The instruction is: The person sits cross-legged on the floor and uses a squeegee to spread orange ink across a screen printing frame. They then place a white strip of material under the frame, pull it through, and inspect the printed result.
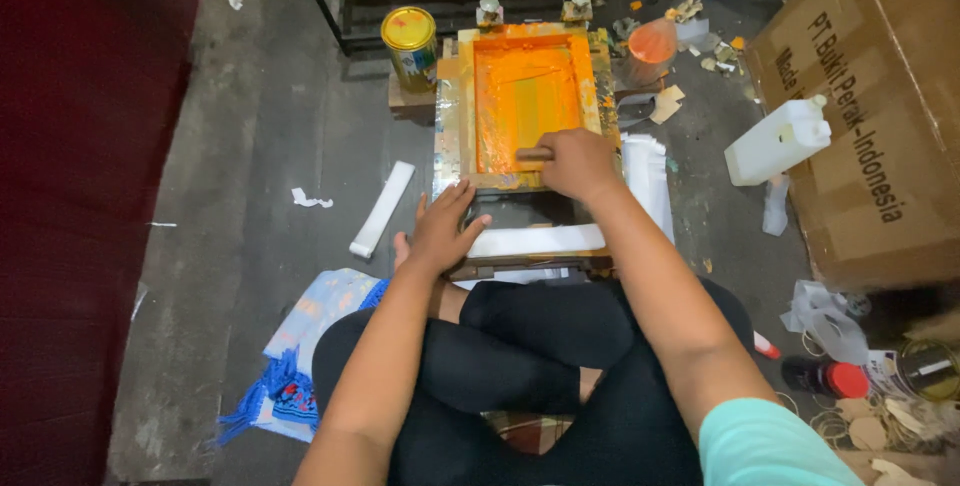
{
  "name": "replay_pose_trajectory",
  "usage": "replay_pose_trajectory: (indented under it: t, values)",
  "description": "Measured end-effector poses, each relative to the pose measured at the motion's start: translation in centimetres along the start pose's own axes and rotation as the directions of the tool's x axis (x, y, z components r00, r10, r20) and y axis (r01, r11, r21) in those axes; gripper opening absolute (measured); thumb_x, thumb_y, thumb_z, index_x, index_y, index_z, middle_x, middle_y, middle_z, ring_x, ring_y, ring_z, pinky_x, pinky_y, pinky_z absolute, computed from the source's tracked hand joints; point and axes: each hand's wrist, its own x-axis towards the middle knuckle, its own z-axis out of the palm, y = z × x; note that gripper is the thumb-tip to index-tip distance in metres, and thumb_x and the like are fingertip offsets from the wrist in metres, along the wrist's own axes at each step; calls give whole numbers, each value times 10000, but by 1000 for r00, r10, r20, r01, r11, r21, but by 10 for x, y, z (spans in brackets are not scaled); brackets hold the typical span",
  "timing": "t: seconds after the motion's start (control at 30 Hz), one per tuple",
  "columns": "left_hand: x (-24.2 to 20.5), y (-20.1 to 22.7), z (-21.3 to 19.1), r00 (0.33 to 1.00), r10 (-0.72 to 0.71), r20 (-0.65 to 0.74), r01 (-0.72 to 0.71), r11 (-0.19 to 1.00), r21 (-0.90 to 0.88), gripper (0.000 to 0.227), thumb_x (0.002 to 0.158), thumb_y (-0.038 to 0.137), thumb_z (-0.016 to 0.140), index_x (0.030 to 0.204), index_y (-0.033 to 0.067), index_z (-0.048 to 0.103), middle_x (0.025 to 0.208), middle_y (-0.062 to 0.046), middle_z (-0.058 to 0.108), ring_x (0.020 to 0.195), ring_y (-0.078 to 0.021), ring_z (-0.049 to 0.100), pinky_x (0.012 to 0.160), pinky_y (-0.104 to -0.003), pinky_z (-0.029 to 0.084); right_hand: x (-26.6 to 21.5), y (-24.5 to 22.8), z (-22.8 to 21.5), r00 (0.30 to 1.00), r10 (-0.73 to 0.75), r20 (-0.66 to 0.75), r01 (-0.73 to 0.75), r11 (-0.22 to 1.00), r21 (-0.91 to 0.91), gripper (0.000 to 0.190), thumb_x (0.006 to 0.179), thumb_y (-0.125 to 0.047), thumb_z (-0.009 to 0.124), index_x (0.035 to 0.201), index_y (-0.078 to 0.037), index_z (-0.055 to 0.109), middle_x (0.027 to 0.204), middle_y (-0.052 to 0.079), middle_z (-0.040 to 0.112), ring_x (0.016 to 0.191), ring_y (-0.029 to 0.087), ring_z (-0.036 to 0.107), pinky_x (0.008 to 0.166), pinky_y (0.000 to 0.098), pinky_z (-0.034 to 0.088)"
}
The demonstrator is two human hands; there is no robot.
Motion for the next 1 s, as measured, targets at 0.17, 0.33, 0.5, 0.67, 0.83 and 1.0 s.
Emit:
replay_pose_trajectory:
  t: [0.17, 0.33, 0.5, 0.67, 0.83, 1.0]
  values:
    - [-3, 4, -5, 1000, -21, 2, 21, 999, -30, 645, 1022, 525, 576, 1499, 95, 512, 1598, -114, 448, 1486, -294, 404, 1250, -630, 99, -53, 26, -25, 993, 71, -92, -61, 993, 103, 414, 820, -24, 601, 1199, -91, 754, 1096, 163, 737, 1144, 394, 654, 1003, 499, 511]
    - [4, 13, -4, 999, -43, 17, 44, 998, -53, 660, 1022, 529, 570, 1500, 79, 505, 1613, -132, 418, 1493, -291, 394, 1253, -624, 85, -66, 77, -3, 978, 84, -191, -56, 988, 146, 449, 831, 75, 562, 1213, -62, 754, 1200, 162, 735, 1238, 381, 620, 1065, 505, 494]
    - [7, 14, -2, 998, -50, -27, 49, 998, -44, 688, 995, 490, 622, 1500, 39, 498, 1582, -192, 427, 1475, -294, 415, 1274, -554, 108, -27, 114, 34, 967, 110, -228, -115, 993, -10, 585, 794, -7, 670, 1304, -290, 715, 1269, -44, 703, 1320, 207, 565, 1103, 394, 483]
    - [15, 8, 2, 992, -114, -60, 110, 991, -78, 651, 1027, 475, 588, 1495, 30, 504, 1555, -200, 446, 1458, -271, 434, 1278, -511, 118, -25, 84, 11, 988, 148, -32, -149, 988, -33, 625, 775, -28, 690, 1357, -257, 685, 1340, 4, 633, 1342, 261, 506, 1068, 446, 509]
    - [26, 3, 10, 989, -116, -87, 114, 993, -30, 607, 1055, 442, 551, 1487, 18, 514, 1502, -201, 515, 1411, -272, 494, 1266, -522, 143, -30, 61, -5, 980, 165, 112, -161, 986, -48, 655, 794, -118, 738, 1428, -222, 616, 1357, 80, 562, 1385, 320, 449, 1054, 476, 512]
    - [25, 6, 7, 987, -115, -108, 113, 993, -24, 599, 1048, 440, 568, 1474, 22, 534, 1460, -204, 554, 1380, -289, 524, 1259, -540, 137, -23, 64, 6, 975, 161, 151, -154, 986, -61, 767, 768, -221, 806, 1486, -200, 536, 1348, 96, 470, 1410, 341, 376, 1092, 487, 470]
